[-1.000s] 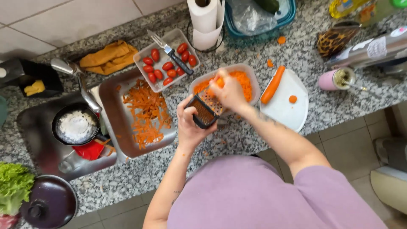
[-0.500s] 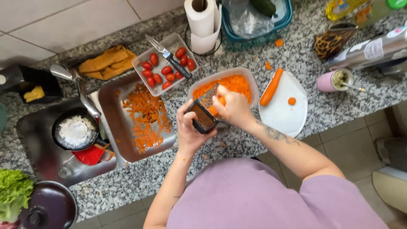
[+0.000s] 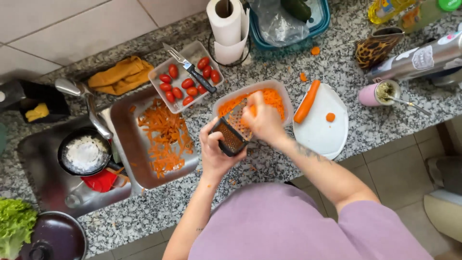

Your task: The person grates carrots using a box grater over a plastic container. They hold the grater with one hand and rub the carrot against it with the other, collecting the grated pieces in the container below.

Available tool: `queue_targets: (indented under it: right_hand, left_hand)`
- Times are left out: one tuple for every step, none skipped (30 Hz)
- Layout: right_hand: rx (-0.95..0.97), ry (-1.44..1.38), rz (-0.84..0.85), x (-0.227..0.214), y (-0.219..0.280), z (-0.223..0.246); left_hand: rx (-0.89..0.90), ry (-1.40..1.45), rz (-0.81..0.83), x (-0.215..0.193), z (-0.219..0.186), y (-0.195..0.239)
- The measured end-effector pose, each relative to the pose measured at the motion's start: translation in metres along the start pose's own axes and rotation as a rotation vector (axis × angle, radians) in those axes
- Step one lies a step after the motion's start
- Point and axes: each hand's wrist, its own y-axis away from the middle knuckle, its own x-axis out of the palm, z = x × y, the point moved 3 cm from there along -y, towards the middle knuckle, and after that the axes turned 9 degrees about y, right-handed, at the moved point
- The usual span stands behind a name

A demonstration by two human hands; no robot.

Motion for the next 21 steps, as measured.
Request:
queue_targets:
  right_hand:
    - [-0.08, -0.061, -0.002, -0.004, 0.006, 0.012]
    - [-0.155, -0.129, 0.004, -0.005, 0.018, 0.026]
    - [-0.147, -0.132, 0.013, 0.003, 0.008, 0.011]
    - [-0.113, -0.097, -0.005, 0.011, -0.003, -0.003]
    - [-0.079, -0.061, -0.022, 0.018, -0.013, -0.017]
    - [-0.088, -0.062, -0.028, 0.007, -0.007, -0.004]
    - [-0.069, -0.102, -0.016, -0.003, -0.001, 0.008]
    - [-0.04, -0.138, -0.005, -0.013, 0.007, 0.018]
    - [-0.04, -0.134, -0.011, -0.013, 0.008, 0.022]
    - [-0.066, -0.15, 0.01, -0.012, 0.011, 0.027]
    - [-0.092, -0.167, 0.032, -0.01, 0.013, 0.032]
    - [-0.076, -0.174, 0.049, 0.004, 0.005, 0.011]
    - [-0.036, -0.105, 0.036, 0.018, -0.002, -0.01]
    - [-0.023, -0.027, 0.003, 0.025, -0.024, -0.03]
    - [-0.035, -0.025, -0.001, 0.009, -0.014, -0.009]
    - [-0.035, -0.106, 0.024, -0.006, -0.002, 0.01]
    - [-0.035, -0.187, 0.05, -0.02, 0.009, 0.029]
    - [-0.031, -0.185, 0.046, -0.017, 0.007, 0.027]
    - [-0.076, -0.22, 0.039, -0.014, 0.006, 0.025]
    - [-0.109, -0.268, 0.045, -0.006, 0.011, 0.027]
    - [-0.093, -0.278, 0.055, 0.007, 0.003, 0.009]
  left_hand:
    - [-0.016, 0.02, -0.007, 0.0, 0.003, -0.001]
    - [-0.04, 0.034, -0.007, -0.003, 0.004, 0.003]
    - [-0.05, 0.032, -0.001, -0.002, 0.003, 0.005]
    - [-0.052, 0.027, 0.017, -0.002, 0.004, 0.005]
    - [-0.054, 0.021, 0.036, -0.003, 0.003, 0.005]
    - [-0.046, 0.018, 0.029, -0.002, 0.001, 0.003]
    - [-0.045, 0.011, 0.024, -0.001, 0.0, 0.001]
    - [-0.046, 0.014, 0.024, 0.002, 0.0, 0.0]
    - [-0.041, 0.02, 0.023, 0.001, 0.0, 0.0]
    - [-0.051, 0.028, 0.013, 0.0, 0.0, 0.0]
    - [-0.061, 0.036, 0.003, -0.001, 0.001, 0.001]
    - [-0.081, 0.033, 0.017, -0.003, -0.001, 0.004]
    - [-0.074, 0.017, 0.045, -0.006, -0.003, 0.008]
    - [-0.043, -0.001, 0.048, -0.002, -0.002, 0.0]
    - [-0.037, -0.005, 0.037, -0.001, -0.003, 0.0]
    - [-0.05, 0.007, 0.031, 0.001, -0.001, -0.001]
    - [-0.063, 0.02, 0.025, 0.004, 0.0, -0.001]
    - [-0.062, 0.024, 0.027, 0.004, 0.002, -0.001]
    - [-0.058, 0.021, 0.027, 0.005, 0.003, -0.002]
    - [-0.069, 0.009, 0.041, -0.001, 0.002, 0.004]
    - [-0.082, 0.005, 0.058, -0.003, 0.001, 0.007]
